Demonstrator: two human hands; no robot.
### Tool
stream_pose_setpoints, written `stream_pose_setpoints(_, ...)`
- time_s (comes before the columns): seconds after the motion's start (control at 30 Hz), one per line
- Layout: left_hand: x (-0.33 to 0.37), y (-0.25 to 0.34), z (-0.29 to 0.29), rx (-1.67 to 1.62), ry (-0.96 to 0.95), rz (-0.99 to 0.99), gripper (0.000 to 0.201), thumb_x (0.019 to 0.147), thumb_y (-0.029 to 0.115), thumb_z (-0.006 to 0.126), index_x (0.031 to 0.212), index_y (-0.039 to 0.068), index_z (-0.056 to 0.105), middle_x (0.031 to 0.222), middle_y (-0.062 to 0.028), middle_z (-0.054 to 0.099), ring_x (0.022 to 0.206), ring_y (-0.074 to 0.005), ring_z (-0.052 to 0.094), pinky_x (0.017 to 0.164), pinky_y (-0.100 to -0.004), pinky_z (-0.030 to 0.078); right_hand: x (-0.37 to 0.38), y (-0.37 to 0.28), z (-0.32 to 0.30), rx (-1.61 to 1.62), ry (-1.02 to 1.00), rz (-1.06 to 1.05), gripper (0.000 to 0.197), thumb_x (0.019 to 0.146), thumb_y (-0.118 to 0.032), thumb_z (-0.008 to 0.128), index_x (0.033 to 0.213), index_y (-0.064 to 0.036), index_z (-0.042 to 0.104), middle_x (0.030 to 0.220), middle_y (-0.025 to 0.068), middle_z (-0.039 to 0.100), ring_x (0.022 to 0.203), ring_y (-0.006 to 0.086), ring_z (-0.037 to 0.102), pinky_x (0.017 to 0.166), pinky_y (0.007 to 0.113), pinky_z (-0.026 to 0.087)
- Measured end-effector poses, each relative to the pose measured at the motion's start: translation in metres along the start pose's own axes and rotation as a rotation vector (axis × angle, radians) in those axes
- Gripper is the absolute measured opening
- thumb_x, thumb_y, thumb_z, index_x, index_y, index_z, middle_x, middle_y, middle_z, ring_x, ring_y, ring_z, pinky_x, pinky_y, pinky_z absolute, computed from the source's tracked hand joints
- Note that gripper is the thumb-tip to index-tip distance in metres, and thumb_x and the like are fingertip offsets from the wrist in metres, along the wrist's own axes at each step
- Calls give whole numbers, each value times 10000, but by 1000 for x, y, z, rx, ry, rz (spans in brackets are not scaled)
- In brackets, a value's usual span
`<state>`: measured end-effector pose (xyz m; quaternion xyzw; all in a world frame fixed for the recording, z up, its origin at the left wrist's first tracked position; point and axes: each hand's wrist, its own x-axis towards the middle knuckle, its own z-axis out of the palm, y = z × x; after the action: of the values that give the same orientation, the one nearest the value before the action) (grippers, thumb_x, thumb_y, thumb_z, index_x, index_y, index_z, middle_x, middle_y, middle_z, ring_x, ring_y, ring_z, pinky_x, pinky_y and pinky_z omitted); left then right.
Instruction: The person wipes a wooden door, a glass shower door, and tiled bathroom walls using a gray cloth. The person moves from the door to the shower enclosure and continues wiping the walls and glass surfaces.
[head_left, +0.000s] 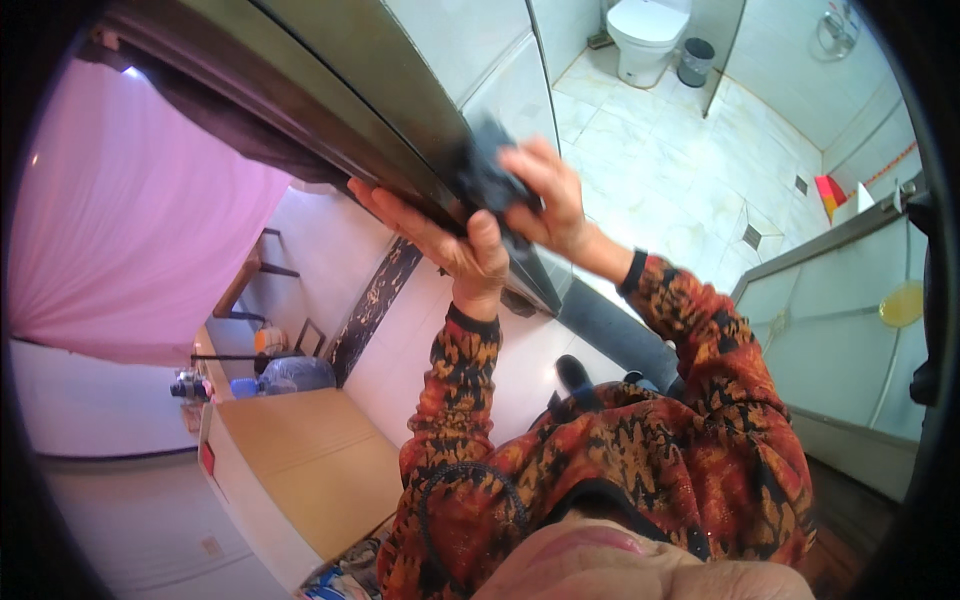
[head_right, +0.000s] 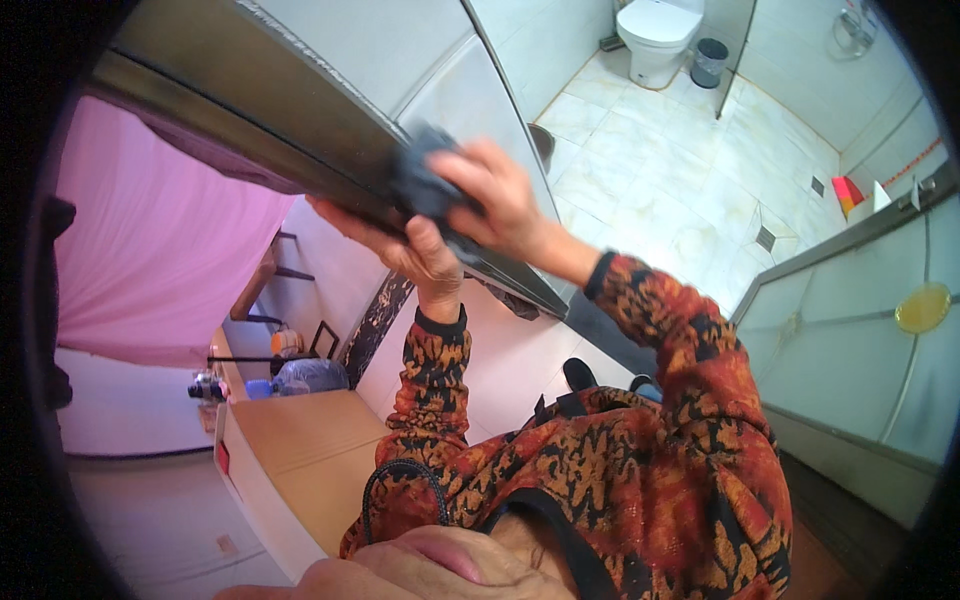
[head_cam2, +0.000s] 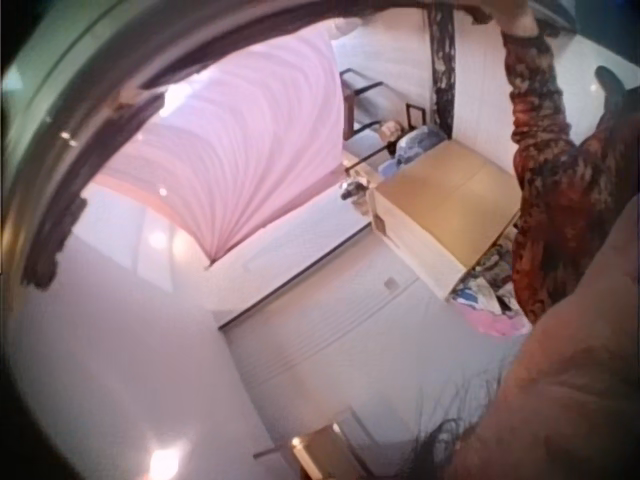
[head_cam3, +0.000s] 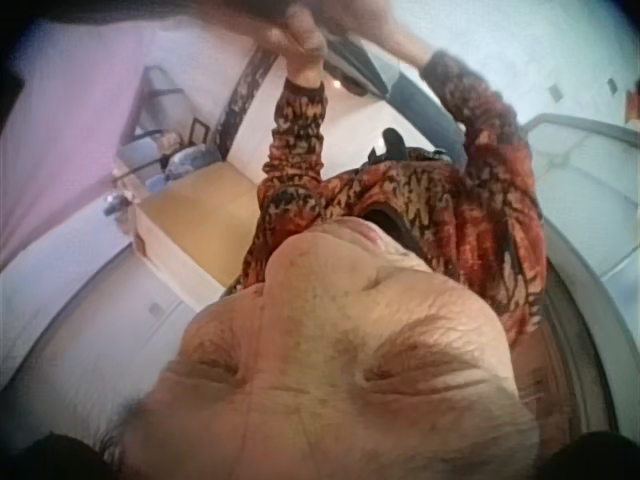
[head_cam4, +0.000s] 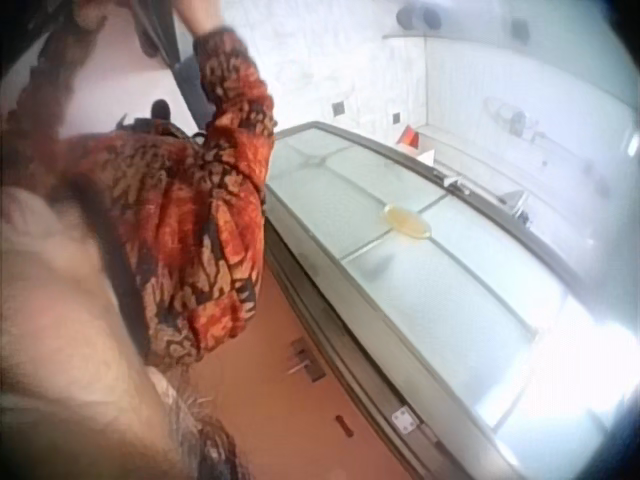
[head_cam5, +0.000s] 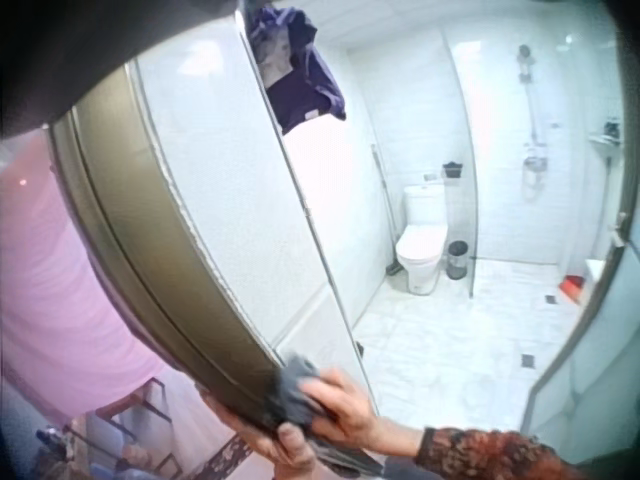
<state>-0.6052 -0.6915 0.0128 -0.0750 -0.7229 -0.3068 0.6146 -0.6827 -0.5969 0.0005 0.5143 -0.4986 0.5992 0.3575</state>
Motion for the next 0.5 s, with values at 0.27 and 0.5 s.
stream_pose_setpoints(0.27,2,5,0,70,5,41,847,843,400,526,1407,48,2,1432,-259,-3,1323,-426,50,1044,-527,114,-33,12,-33,-148,218,734,366,764,-72,539,1122,2,523,928,157,612,829,200,597,757,299,473)
stream_pose_setpoints(0.5,2,4,-4,75,4,72,863,831,378,548,1402,28,4,1430,-259,14,1322,-422,70,1050,-513,112,167,23,-15,-217,401,-372,444,651,12,576,1091,-30,536,882,153,548,768,305,539,680,339,453)
